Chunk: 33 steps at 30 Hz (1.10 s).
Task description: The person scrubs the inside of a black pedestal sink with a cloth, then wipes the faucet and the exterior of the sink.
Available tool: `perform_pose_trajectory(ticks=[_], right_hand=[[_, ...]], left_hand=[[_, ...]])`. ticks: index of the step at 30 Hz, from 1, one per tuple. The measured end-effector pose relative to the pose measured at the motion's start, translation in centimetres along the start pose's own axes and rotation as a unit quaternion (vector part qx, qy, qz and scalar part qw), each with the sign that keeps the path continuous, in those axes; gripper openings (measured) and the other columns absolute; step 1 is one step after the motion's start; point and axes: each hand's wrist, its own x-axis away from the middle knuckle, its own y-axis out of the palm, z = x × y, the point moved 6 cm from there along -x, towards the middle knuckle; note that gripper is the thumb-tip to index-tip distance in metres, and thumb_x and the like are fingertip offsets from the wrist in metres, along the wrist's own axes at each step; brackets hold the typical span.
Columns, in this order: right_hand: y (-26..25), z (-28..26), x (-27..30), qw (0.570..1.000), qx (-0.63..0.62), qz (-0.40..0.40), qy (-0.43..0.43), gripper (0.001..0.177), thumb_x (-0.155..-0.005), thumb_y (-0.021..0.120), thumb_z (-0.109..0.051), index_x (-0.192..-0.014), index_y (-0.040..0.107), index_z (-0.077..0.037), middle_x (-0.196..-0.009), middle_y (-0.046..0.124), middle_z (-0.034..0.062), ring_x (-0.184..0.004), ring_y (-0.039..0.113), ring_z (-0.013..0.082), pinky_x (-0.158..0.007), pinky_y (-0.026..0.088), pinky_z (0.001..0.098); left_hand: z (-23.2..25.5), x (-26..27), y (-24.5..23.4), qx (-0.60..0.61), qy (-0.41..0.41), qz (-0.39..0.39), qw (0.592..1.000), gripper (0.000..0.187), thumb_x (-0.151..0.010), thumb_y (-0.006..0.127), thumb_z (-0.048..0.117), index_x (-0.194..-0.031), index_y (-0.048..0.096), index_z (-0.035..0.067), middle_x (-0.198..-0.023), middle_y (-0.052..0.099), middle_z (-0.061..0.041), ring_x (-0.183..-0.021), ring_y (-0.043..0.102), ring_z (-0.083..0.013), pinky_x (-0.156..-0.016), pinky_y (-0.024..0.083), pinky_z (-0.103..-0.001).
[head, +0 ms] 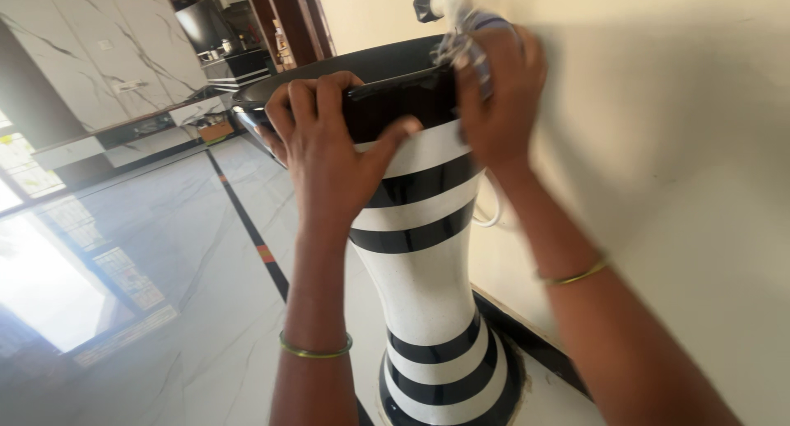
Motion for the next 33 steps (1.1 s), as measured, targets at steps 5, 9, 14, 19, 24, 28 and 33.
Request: perform_pose_trajectory(ticks=[5, 9, 14, 19, 24, 28, 33], right_hand=[[5.3, -4.0, 7.3, 0.993, 0.115, 0.013, 0.009, 0.050, -0.106, 0.048, -0.029, -0.154, 0.049, -0.013, -0.166, 0.036, 0.0094, -0.157, 0.024, 0.0410, -0.131, 0.012, 0.0652], [8.7, -5.7, 14.1, 0.987, 0.068, -0.132, -0.062, 0.040, -0.115, 0.049, -0.031, -0.151, 0.047, -0.015, -0.170, 0.024, 0.0188, -0.160, 0.018, 0.0452, -0.129, 0.013, 0.0703], [6.9, -5.2, 18.4, 0.927, 0.250, -0.146, -0.240, 0.046, -0.112, 0.054, -0.031, -0.157, 0.049, -0.041, -0.172, 0.030, -0.0091, -0.163, 0.018, 0.0234, -0.132, 0.008, 0.0593], [3.0, -0.9, 12.6, 0.976, 0.151, -0.089, -0.127, 0.047, -0.105, 0.048, -0.026, -0.152, 0.048, -0.031, -0.164, 0.035, 0.0006, -0.155, 0.019, 0.0341, -0.128, 0.006, 0.0626], [2.8, 3.9, 3.5, 0.992, -0.053, 0.050, 0.104, 0.046, -0.114, 0.042, -0.026, -0.158, 0.047, -0.013, -0.166, 0.046, 0.0091, -0.160, 0.037, 0.0272, -0.135, 0.019, 0.0510], [3.5, 7.0, 4.5, 0.943, -0.171, 0.141, 0.250, 0.055, -0.115, 0.040, -0.038, -0.159, 0.040, -0.005, -0.165, 0.044, 0.0158, -0.157, 0.038, 0.0308, -0.133, 0.028, 0.0429], [5.3, 4.7, 14.6, 0.908, -0.217, 0.120, 0.339, 0.068, -0.114, 0.034, -0.041, -0.163, 0.019, 0.003, -0.170, 0.023, 0.0235, -0.158, 0.023, 0.0366, -0.127, 0.019, 0.0431]], left_hand=[[-0.6, 0.5, -0.2, 0.050, -0.015, 0.007, 0.999, 0.054, -0.105, 0.048, 0.067, -0.124, 0.068, 0.021, -0.120, 0.054, -0.005, -0.137, 0.039, -0.0326, -0.116, 0.022, -0.073], [-0.5, -0.1, -0.4, 0.033, -0.044, 0.000, 0.999, 0.054, -0.105, 0.039, 0.067, -0.114, 0.070, 0.024, -0.115, 0.056, 0.000, -0.136, 0.041, -0.0294, -0.113, 0.017, -0.077], [-0.5, -0.2, -0.9, 0.033, -0.044, -0.026, 0.998, 0.048, -0.106, 0.043, 0.063, -0.112, 0.070, 0.024, -0.112, 0.056, -0.001, -0.134, 0.042, -0.0287, -0.111, 0.019, -0.079], [-0.4, -0.1, -0.3, -0.008, -0.041, 0.018, 0.999, 0.037, -0.108, 0.049, 0.052, -0.107, 0.068, 0.020, -0.112, 0.056, -0.002, -0.130, 0.044, -0.0291, -0.110, 0.021, -0.078], [-0.9, 0.0, 1.2, -0.031, -0.059, 0.052, 0.996, 0.028, -0.113, 0.045, 0.037, -0.107, 0.066, 0.019, -0.111, 0.054, -0.005, -0.129, 0.044, -0.0307, -0.114, 0.023, -0.075], [-2.0, 0.3, 1.8, -0.053, -0.059, 0.062, 0.995, 0.029, -0.113, 0.042, 0.031, -0.107, 0.067, 0.020, -0.109, 0.056, -0.003, -0.127, 0.046, -0.0298, -0.114, 0.015, -0.076], [-1.9, 0.3, 2.7, -0.094, -0.040, 0.164, 0.981, 0.030, -0.111, 0.040, 0.026, -0.098, 0.067, 0.020, -0.102, 0.057, -0.001, -0.122, 0.052, -0.0256, -0.121, 0.001, -0.076]])
